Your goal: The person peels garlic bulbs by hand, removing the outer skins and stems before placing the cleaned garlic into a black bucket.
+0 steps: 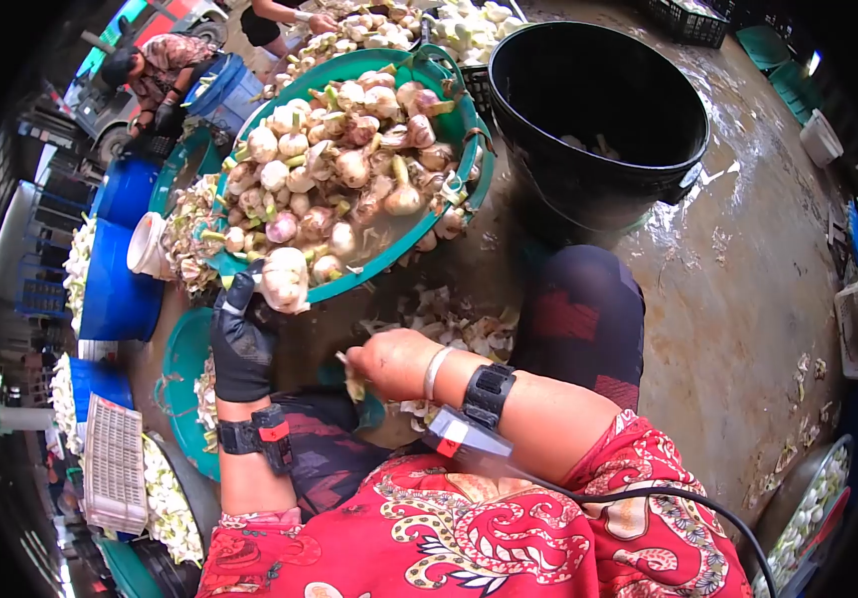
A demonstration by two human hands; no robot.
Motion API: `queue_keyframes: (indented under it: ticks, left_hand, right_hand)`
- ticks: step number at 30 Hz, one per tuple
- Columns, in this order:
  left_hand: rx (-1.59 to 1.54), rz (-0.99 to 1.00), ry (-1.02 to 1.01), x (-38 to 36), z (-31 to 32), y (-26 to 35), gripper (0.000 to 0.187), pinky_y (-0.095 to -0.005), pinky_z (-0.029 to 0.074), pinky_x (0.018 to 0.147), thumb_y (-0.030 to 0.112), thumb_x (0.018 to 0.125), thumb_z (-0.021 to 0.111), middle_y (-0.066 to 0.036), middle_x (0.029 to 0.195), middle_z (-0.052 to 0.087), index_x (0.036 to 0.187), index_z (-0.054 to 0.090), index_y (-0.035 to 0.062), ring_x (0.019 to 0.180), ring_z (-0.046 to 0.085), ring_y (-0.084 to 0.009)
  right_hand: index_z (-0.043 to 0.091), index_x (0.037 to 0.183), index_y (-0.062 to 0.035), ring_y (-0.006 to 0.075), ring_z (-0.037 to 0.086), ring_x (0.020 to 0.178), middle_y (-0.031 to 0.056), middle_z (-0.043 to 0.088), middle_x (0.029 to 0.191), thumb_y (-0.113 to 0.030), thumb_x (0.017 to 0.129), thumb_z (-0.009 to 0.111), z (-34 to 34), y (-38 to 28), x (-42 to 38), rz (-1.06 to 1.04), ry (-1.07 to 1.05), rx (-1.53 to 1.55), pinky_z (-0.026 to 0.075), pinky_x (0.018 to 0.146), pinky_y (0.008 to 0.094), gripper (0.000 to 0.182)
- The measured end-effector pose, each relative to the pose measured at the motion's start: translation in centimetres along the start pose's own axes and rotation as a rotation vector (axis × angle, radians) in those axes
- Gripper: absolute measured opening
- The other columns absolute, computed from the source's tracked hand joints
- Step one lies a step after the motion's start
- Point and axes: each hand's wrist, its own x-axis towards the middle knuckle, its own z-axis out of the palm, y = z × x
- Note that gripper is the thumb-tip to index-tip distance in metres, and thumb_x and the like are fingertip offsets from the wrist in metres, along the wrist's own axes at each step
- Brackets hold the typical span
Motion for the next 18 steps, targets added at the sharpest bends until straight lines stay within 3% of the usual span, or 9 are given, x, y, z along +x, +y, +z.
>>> queue_keyframes:
  ticks: [2,4,5,6,7,12,14,15,18]
  left_hand:
    - [0.042,-0.025,-0.022,-0.6,0.8,0.9,0.023,-0.0294,0.048,0.082,0.006,0.089,0.058,-0.007,0.102,0.065,0.11,0.063,-0.0022,0.094,0.061,-0.0154]
    - [-0.079,-0.11,-0.007,-1.0,1.4,1.3,0.02,-0.0281,0.046,0.088,0.008,0.089,0.059,-0.008,0.104,0.065,0.106,0.064,-0.0023,0.099,0.06,-0.0149]
    - [0.065,-0.038,-0.059,-1.3,1.8,1.4,0.02,-0.0276,0.046,0.089,0.007,0.09,0.058,-0.008,0.107,0.065,0.107,0.064,-0.0015,0.101,0.059,-0.0144]
    - [0.207,0.036,-0.111,-1.5,2.2,1.3,0.02,-0.027,0.045,0.09,0.005,0.09,0.057,-0.009,0.11,0.065,0.108,0.064,-0.0008,0.103,0.058,-0.0139]
    - [0.221,0.007,-0.13,-1.4,2.3,1.3,0.021,-0.0273,0.046,0.09,0.004,0.088,0.059,-0.009,0.108,0.066,0.108,0.064,-0.0011,0.102,0.058,-0.0145]
    - [0.263,-0.086,-0.147,-1.8,4.8,2.1,0.022,-0.0286,0.047,0.089,-0.002,0.083,0.064,-0.009,0.109,0.065,0.105,0.064,-0.0028,0.099,0.06,-0.0145]
    - [0.315,-0.046,-0.16,-1.8,5.5,2.2,0.021,-0.0284,0.048,0.086,0.0,0.083,0.065,-0.008,0.102,0.066,0.103,0.064,-0.0017,0.095,0.061,-0.0145]
    - [0.313,-0.046,-0.163,-1.8,5.5,2.1,0.021,-0.0284,0.048,0.086,0.0,0.083,0.065,-0.008,0.102,0.066,0.103,0.064,-0.0017,0.095,0.061,-0.0145]
    - [0.518,0.081,-0.237,-1.6,5.5,2.3,0.02,-0.0287,0.048,0.082,0.002,0.083,0.064,-0.007,0.094,0.066,0.102,0.065,-0.0004,0.09,0.062,-0.0154]
  right_hand:
    - [0.062,0.105,-0.0047,0.0373,0.064,0.085,0.02,0.066,0.085,-0.011,0.073,0.059,-0.7,0.6,0.2,0.114,-0.253,-0.102,0.051,0.075,0.0448,0.032]
    - [0.067,0.083,-0.0071,0.0356,0.064,0.077,0.0161,0.065,0.081,-0.012,0.069,0.065,-2.1,1.5,0.2,0.137,0.194,-0.002,0.052,0.07,0.0415,0.015]
    - [0.064,0.077,-0.0053,0.0314,0.063,0.068,0.0144,0.063,0.074,-0.011,0.07,0.068,-2.8,1.3,0.3,0.068,0.623,0.174,0.05,0.064,0.0377,0.01]
    - [0.06,0.073,-0.0045,0.0312,0.061,0.066,0.0138,0.06,0.069,-0.013,0.069,0.068,-3.7,0.8,0.3,0.036,0.839,0.376,0.049,0.06,0.0397,0.012]
    - [0.06,0.077,-0.0058,0.0275,0.059,0.065,0.01,0.057,0.07,-0.01,0.068,0.07,-4.7,0.5,0.2,0.023,0.875,0.462,0.048,0.059,0.0357,0.014]
    - [0.062,0.079,-0.0104,0.0253,0.058,0.068,0.0075,0.054,0.074,-0.008,0.068,0.071,-4.3,0.3,0.4,-0.033,0.866,0.49,0.046,0.059,0.0337,0.015]
    - [0.061,0.08,-0.0074,0.0163,0.057,0.066,0.0047,0.054,0.074,-0.004,0.071,0.073,-4.4,0.6,0.2,-0.092,0.826,0.372,0.047,0.059,0.0279,0.015]
    - [0.061,0.08,-0.0074,0.0163,0.057,0.066,0.0047,0.054,0.074,-0.004,0.071,0.073,-4.4,0.6,0.2,-0.09,0.828,0.37,0.047,0.059,0.0279,0.015]
    - [0.058,0.072,-0.0075,0.0313,0.058,0.072,0.011,0.056,0.074,-0.008,0.068,0.07,-4.5,0.6,0.2,-0.075,0.791,0.402,0.047,0.062,0.0386,0.012]
